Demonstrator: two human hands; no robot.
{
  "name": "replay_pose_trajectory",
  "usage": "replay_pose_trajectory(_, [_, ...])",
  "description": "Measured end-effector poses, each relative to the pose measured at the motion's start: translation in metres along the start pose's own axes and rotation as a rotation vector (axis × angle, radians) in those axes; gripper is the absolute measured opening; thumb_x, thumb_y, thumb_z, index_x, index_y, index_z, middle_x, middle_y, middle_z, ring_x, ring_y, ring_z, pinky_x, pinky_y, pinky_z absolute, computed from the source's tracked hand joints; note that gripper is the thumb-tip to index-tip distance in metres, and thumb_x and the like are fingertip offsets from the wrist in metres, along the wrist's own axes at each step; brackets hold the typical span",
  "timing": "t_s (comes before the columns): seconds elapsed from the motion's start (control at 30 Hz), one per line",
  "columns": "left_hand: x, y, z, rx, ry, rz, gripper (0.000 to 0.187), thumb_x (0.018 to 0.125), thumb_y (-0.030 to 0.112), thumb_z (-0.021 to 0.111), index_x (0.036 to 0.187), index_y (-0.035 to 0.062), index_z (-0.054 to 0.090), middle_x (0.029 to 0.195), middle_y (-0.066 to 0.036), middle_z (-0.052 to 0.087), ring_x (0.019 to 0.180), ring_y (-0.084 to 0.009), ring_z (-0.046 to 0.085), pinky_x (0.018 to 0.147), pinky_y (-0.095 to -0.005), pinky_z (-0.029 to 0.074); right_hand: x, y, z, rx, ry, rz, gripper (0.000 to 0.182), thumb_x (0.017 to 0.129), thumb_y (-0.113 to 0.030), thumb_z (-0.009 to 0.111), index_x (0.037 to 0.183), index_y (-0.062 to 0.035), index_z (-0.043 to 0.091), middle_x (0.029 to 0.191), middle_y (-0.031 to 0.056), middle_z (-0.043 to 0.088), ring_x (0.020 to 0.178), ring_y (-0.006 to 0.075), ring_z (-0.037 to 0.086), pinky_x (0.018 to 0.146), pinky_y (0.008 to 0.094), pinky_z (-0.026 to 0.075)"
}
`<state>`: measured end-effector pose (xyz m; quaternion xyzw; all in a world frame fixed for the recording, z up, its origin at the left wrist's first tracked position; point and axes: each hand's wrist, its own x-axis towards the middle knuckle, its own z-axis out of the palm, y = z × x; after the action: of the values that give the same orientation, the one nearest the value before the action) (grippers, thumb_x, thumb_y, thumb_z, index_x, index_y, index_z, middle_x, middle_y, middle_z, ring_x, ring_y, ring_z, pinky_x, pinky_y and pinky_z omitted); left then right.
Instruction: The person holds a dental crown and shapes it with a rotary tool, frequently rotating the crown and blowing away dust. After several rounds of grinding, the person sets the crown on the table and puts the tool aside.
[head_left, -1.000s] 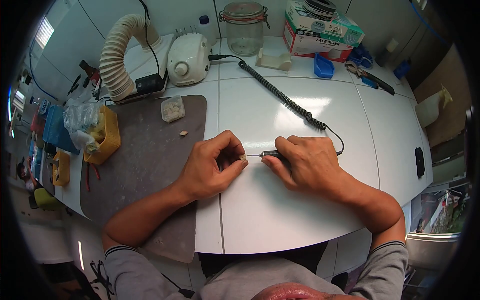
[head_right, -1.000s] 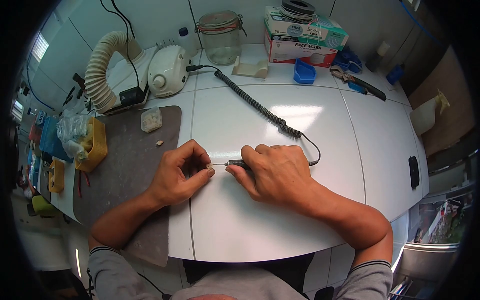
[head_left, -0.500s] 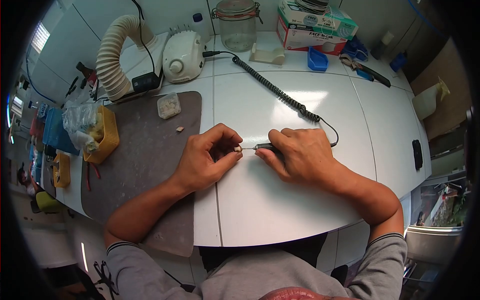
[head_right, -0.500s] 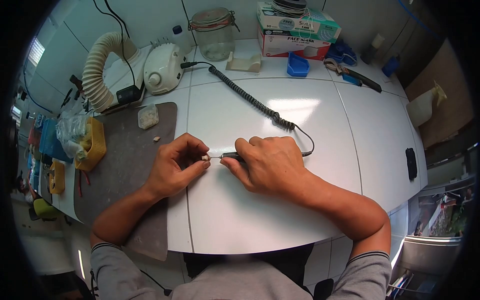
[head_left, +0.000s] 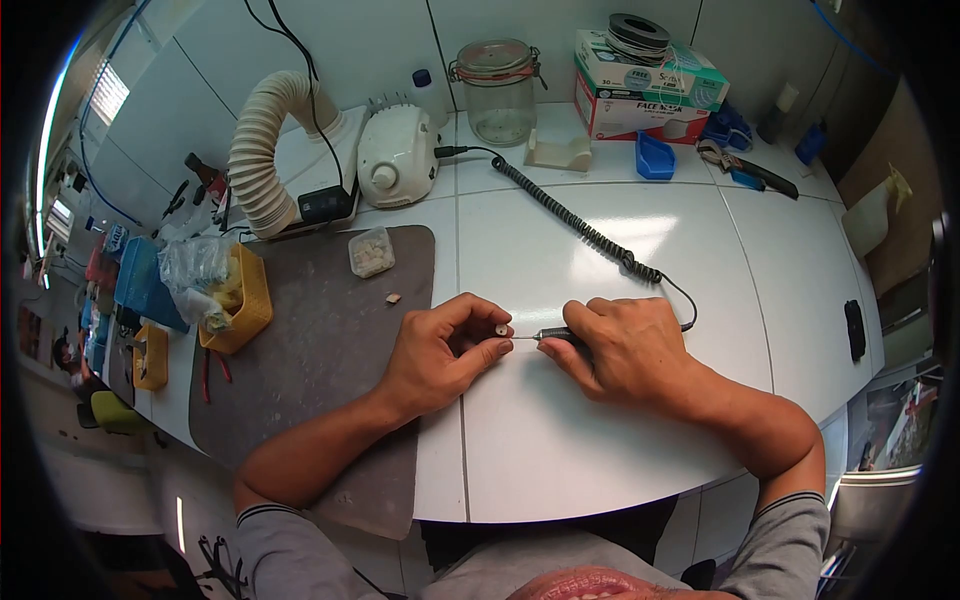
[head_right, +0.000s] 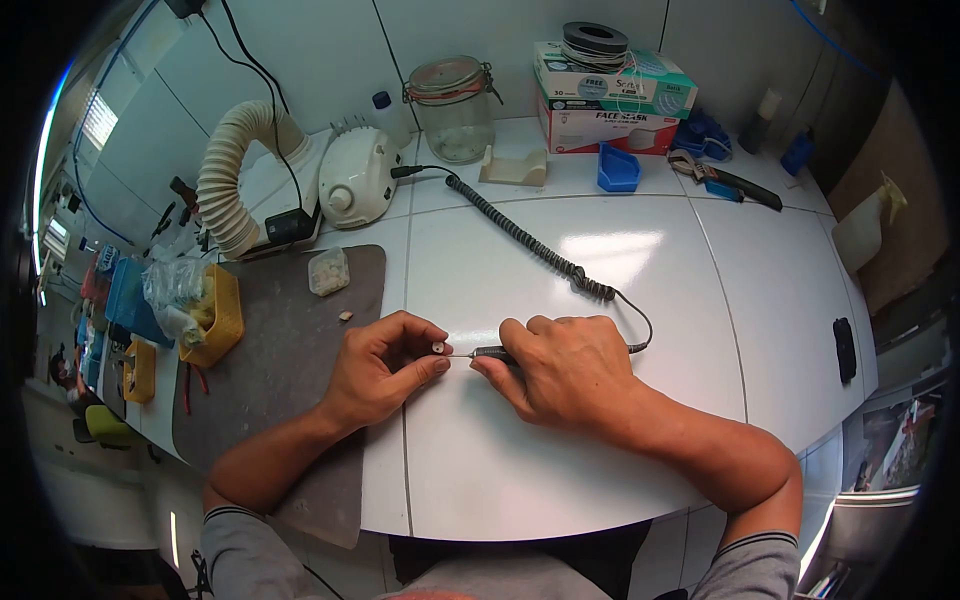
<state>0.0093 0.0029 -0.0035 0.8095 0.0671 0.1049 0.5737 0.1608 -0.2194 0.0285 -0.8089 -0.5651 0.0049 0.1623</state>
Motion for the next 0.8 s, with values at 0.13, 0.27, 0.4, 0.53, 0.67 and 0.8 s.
replay_pose_trajectory(0.13, [0.0007, -0.0015, 0.001, -0.016, -0.008, 0.018, 0.02, 0.1, 0.001, 0.079, 0.119, -0.0038, 0.074, 0.107, -0.01, 0.083, 0.095, -0.0122, 0.079, 0.085, -0.0267, 0.063, 0.0002, 0.0003, 0.0004, -0.007, 0.01, -0.003, 0.051, 0.108, -0.05, 0.067, 0.087, -0.0039, 0.072, 0.067, 0.0133, 0.071, 0.052, 0.0299, 0.069, 0.048, 0.0443, 0.05])
replay_pose_trajectory(0.27, [0.0008, -0.0003, -0.0004, 0.006, -0.024, 0.004, 0.019, 0.1, 0.0, 0.078, 0.118, -0.0033, 0.074, 0.106, -0.009, 0.082, 0.094, -0.0118, 0.078, 0.084, -0.0266, 0.063, -0.0003, 0.0012, 0.0014, -0.008, 0.006, -0.003, 0.05, 0.108, -0.05, 0.067, 0.087, -0.0039, 0.072, 0.068, 0.0134, 0.072, 0.053, 0.0302, 0.069, 0.048, 0.044, 0.05])
replay_pose_trajectory(0.4, [0.0006, -0.0022, 0.0004, -0.006, -0.007, 0.021, 0.017, 0.099, 0.003, 0.08, 0.114, -0.002, 0.075, 0.102, -0.009, 0.083, 0.09, -0.0113, 0.079, 0.08, -0.0262, 0.062, -0.0003, 0.0007, 0.001, -0.003, 0.006, 0.0, 0.051, 0.107, -0.05, 0.067, 0.088, -0.0036, 0.073, 0.068, 0.0134, 0.072, 0.053, 0.0302, 0.069, 0.048, 0.0436, 0.05])
replay_pose_trajectory(0.53, [0.0007, -0.0016, 0.0009, 0.003, -0.002, 0.039, 0.015, 0.099, 0.004, 0.082, 0.11, -0.0011, 0.074, 0.099, -0.008, 0.082, 0.088, -0.0109, 0.078, 0.078, -0.0262, 0.062, -0.0001, -0.0001, -0.0004, -0.011, -0.014, 0.006, 0.051, 0.108, -0.051, 0.067, 0.088, -0.0034, 0.073, 0.068, 0.0133, 0.072, 0.053, 0.0294, 0.07, 0.048, 0.0429, 0.05])
replay_pose_trajectory(0.67, [0.0008, -0.0013, 0.0001, 0.025, 0.001, 0.054, 0.017, 0.097, 0.005, 0.085, 0.105, -0.0002, 0.072, 0.093, -0.006, 0.079, 0.083, -0.0103, 0.076, 0.074, -0.0264, 0.06, 0.0004, 0.0, -0.0004, -0.014, -0.016, 0.007, 0.051, 0.108, -0.051, 0.066, 0.088, -0.0035, 0.074, 0.068, 0.0131, 0.072, 0.053, 0.0287, 0.07, 0.048, 0.0425, 0.051])
replay_pose_trajectory(0.8, [0.0012, -0.0019, -0.0015, 0.057, -0.006, 0.063, 0.02, 0.096, 0.007, 0.087, 0.103, 0.0003, 0.07, 0.091, -0.006, 0.077, 0.08, -0.0098, 0.074, 0.071, -0.0264, 0.058, 0.0, 0.0005, 0.0014, -0.011, -0.002, 0.001, 0.051, 0.108, -0.051, 0.066, 0.089, -0.0038, 0.074, 0.068, 0.013, 0.072, 0.053, 0.0291, 0.07, 0.048, 0.0424, 0.05])
